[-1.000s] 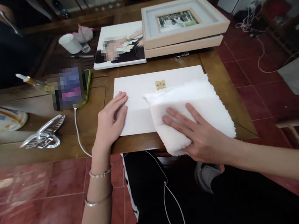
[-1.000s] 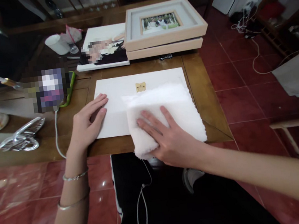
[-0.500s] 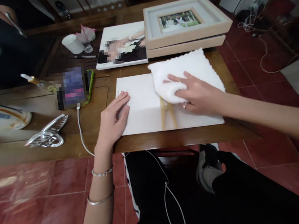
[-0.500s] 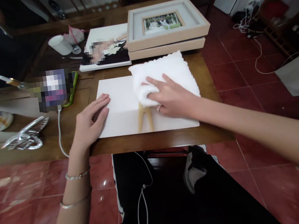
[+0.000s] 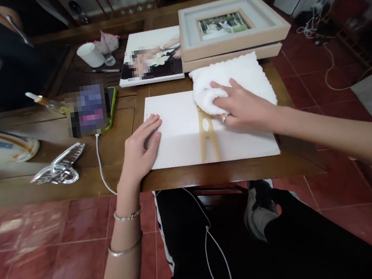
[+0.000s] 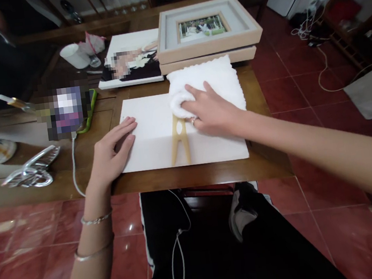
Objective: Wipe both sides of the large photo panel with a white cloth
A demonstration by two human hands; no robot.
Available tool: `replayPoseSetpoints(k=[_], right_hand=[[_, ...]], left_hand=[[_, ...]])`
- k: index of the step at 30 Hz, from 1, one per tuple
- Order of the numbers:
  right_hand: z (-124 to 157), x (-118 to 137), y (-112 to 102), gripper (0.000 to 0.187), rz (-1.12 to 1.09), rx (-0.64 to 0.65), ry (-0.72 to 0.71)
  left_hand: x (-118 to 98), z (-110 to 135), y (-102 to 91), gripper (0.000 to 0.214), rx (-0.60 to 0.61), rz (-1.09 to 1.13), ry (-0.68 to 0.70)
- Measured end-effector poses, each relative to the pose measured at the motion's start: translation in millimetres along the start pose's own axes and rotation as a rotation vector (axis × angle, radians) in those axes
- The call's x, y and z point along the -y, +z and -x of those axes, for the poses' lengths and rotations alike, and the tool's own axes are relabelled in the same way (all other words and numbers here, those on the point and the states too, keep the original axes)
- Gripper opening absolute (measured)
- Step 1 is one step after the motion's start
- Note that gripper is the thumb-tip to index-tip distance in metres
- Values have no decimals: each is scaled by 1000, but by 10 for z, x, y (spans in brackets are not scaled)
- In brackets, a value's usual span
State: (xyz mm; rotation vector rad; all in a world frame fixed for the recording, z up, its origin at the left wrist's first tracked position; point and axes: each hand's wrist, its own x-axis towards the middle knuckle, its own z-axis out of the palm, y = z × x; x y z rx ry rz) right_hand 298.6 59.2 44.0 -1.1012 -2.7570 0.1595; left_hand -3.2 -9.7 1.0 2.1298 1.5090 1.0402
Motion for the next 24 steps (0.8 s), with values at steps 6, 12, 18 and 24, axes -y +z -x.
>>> replayPoseSetpoints(k=[6,12,18,24], right_hand=[[432,488,30,35,23,37,-165],[747,850,48,18,-4,-57,-318],[745,866,16,20,-44,-36,-407],[434,591,-3,34,-35,88,-340]], left_hand=[[0,1,7,32,-1,-1,-3],[7,3,10,32,3,1,-2],[6,-2,4,32,4,-7,-13],[2,0,4,34,5,-22,-19]])
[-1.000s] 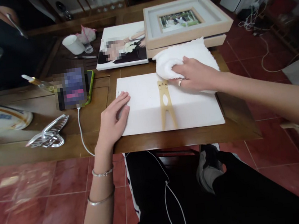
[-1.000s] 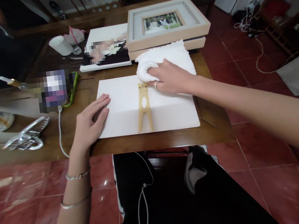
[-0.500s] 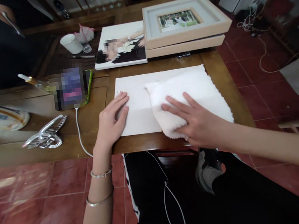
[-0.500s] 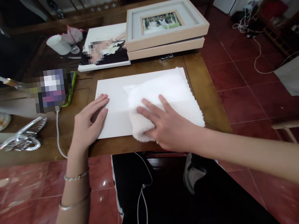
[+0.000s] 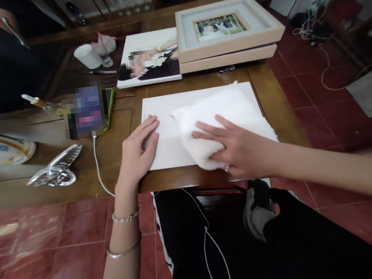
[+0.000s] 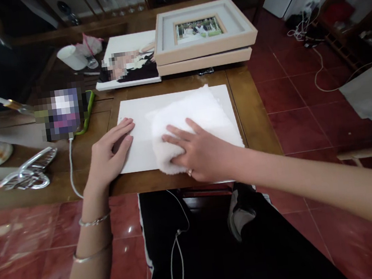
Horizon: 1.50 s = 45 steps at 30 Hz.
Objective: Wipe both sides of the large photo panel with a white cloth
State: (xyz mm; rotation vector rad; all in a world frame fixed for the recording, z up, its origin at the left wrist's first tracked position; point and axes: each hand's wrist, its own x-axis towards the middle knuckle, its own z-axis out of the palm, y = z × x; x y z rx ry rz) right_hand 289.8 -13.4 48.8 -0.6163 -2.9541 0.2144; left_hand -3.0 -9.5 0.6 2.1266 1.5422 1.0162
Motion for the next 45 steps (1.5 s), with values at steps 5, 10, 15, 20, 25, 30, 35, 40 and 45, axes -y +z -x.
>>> replayPoseSetpoints(k=[5,10,15,20,25,30,35,40,45], right_hand=[[-240,-388,-63,25,20,19,96],[-469,-647,-132,22,16,38,213],[-642,-786,-154,21,33,2,288],[-726,-887,-185,21,10,3,350],[-782,-838,-210,26,29,48,410],[-725,-443,-133,43,104,136,333],[-463,239,27,32,139,95,143],[-284,747,101,34,199,-85,-52],[-400,467,14,32,103,105,3]], left_hand=[[7,4,5,33,-6,18,8],[6,4,2,32,-11,19,13],[0,2,-9,33,4,9,4],[3,2,-5,32,-2,20,10],[33,2,5,32,-8,31,27],[39,1,5,31,-14,26,38],[40,3,3,31,-14,14,42],[71,0,1,34,4,18,77],[65,-2,9,33,-3,16,56]])
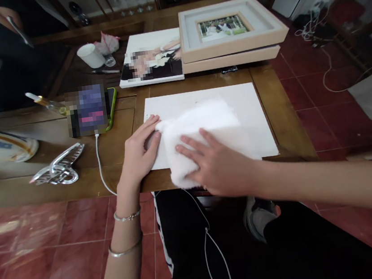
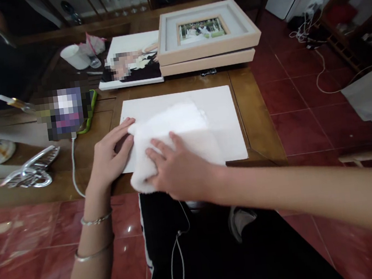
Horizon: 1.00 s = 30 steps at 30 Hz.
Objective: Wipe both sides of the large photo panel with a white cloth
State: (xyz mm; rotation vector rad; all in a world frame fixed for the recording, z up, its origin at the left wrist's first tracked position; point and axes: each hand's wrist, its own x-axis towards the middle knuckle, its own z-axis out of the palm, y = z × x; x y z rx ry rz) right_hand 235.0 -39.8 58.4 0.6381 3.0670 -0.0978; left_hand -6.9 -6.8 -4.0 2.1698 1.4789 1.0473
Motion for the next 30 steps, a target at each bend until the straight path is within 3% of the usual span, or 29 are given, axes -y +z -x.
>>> replayPoseSetpoints(k=[8,12,15,19,23,26,30], right_hand=[[-377,-909,-97,42,-18,71,204],[-502,-1171,-192,38,-29,44,372],[-549,-1222,-211,38,-34,60,422],[-532,-1014,-137,46,31,87,357],[-381,-532,-68,44,30,111,269],[-209,-95,-61,32,58,53,178],[-27,334,-72,34,104,-62,55]], left_hand=[[-33,0,-2,33,-11,7,-9],[-32,4,-1,33,-10,10,-15],[-33,2,4,33,-8,17,-13],[-43,-2,-3,32,-7,13,-14],[-51,0,-14,32,-2,1,-11],[-45,1,-15,31,4,-5,-15],[-26,0,-20,32,20,4,-13]])
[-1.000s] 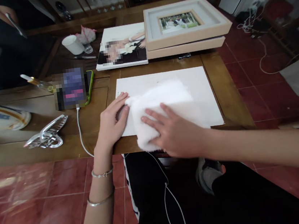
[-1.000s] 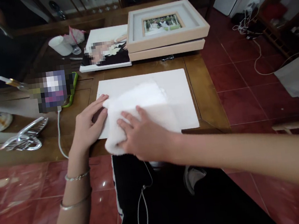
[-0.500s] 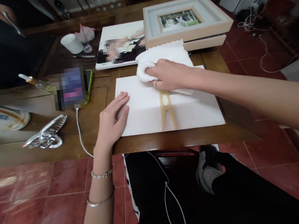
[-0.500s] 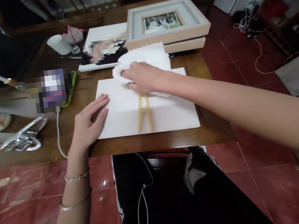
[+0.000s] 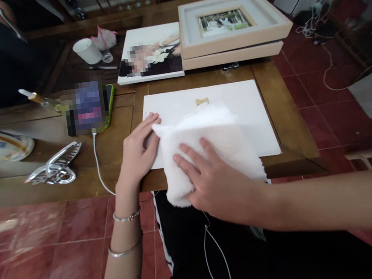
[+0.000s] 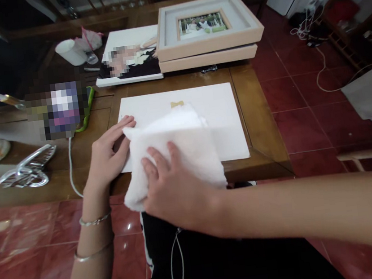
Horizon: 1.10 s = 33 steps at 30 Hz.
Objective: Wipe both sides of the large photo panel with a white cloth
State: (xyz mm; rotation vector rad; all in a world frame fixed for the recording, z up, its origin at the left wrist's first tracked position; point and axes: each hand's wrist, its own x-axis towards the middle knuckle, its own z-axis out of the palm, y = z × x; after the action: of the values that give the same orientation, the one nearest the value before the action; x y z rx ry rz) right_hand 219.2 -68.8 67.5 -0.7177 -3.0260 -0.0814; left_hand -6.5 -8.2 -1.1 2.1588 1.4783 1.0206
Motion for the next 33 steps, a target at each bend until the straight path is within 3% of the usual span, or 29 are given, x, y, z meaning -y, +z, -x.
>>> replayPoseSetpoints(k=[3,6,9,13,17,21,26,33], right_hand=[[36,76,-18,34,-23,-16,-31],[-32,-42,-9,32,-58,34,-13],[-183,-306,19,32,-88,111,57],[-464,-777,67,45,-123,214,154],[-713,-1206,115,42,-139,155,208],[-833,-1426,147,39,-157,104,316],[-773,-1264,170,46,-133,105,285],[-328,-332,61,38,-31,115,176]], left_hand=[[10,-1,-4,35,12,-1,4],[5,-3,1,34,2,-17,-9],[-8,-8,9,35,-16,-18,-22],[-19,-13,11,36,-9,-11,-20],[-20,-13,12,34,-29,4,-29],[-27,-13,19,34,-31,24,-30],[-37,-15,21,34,-31,6,-39],[-11,-8,14,34,-21,-4,-19]])
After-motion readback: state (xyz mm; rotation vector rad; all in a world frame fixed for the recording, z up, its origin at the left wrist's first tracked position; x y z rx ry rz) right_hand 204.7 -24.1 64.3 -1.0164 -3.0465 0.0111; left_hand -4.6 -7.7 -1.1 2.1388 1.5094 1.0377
